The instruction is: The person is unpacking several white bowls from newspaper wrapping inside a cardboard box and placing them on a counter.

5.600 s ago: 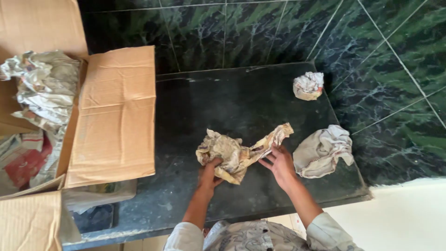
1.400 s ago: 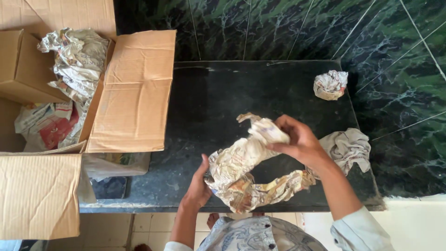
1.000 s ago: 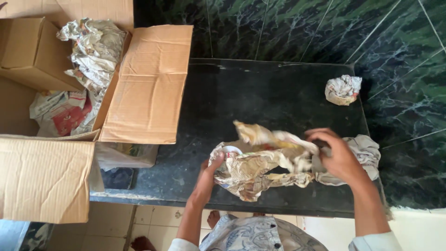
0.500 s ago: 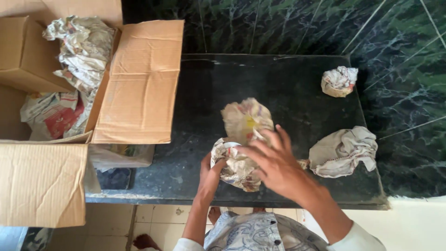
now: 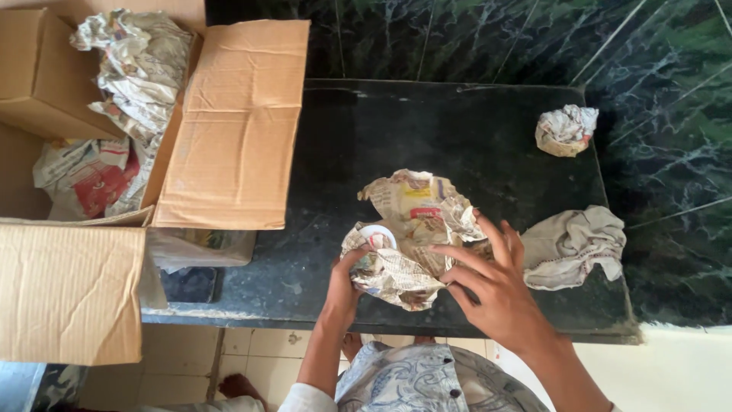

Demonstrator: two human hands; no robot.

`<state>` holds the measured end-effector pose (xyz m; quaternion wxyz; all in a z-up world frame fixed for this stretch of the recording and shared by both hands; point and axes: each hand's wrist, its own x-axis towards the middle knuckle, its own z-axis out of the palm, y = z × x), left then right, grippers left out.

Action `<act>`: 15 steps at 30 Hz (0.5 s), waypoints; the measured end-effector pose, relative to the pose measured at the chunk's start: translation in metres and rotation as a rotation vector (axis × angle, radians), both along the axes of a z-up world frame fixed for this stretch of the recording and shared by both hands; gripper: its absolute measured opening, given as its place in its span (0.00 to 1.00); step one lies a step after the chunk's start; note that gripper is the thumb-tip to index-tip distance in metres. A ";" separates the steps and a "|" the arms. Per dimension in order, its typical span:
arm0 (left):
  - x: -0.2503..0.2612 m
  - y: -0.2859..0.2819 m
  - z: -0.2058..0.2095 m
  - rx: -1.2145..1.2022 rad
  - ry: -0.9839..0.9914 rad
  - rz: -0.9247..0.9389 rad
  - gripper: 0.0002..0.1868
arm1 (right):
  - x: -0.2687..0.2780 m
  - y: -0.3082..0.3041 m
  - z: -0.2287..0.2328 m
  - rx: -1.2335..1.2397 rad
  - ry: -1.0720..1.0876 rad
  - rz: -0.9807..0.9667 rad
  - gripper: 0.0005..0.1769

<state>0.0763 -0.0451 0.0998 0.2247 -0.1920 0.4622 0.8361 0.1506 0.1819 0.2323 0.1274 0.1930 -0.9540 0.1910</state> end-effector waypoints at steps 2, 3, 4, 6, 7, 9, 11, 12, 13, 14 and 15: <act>-0.002 0.002 -0.002 0.023 0.021 -0.015 0.24 | 0.001 0.003 -0.001 -0.012 0.007 -0.020 0.05; -0.002 0.003 0.000 0.036 0.024 -0.016 0.25 | 0.001 0.003 0.000 0.013 0.013 -0.038 0.05; -0.003 0.004 0.001 0.049 0.028 -0.014 0.26 | 0.000 0.003 0.001 0.037 0.019 -0.053 0.05; -0.003 0.005 0.012 -0.014 0.002 0.005 0.26 | 0.003 -0.004 0.016 0.047 -0.018 -0.078 0.09; -0.004 0.007 0.017 -0.075 -0.026 0.026 0.26 | 0.005 -0.007 0.024 0.059 -0.057 -0.102 0.14; -0.005 0.006 0.012 -0.128 -0.009 0.019 0.26 | 0.011 -0.011 0.037 0.055 0.104 -0.117 0.12; -0.006 0.003 0.008 -0.186 0.008 0.017 0.26 | 0.010 -0.018 0.048 0.047 0.264 -0.130 0.14; -0.006 0.003 0.005 -0.205 0.106 -0.014 0.26 | 0.008 -0.020 0.052 -0.091 0.259 -0.125 0.12; -0.006 0.003 0.003 -0.223 0.204 -0.044 0.27 | 0.006 -0.023 0.057 -0.230 0.253 -0.120 0.12; -0.008 0.005 0.000 -0.220 0.205 -0.051 0.27 | -0.006 -0.022 0.045 -0.226 0.255 -0.126 0.12; -0.009 0.006 -0.003 -0.280 0.227 -0.098 0.27 | -0.018 -0.021 0.035 -0.342 -0.001 -0.136 0.11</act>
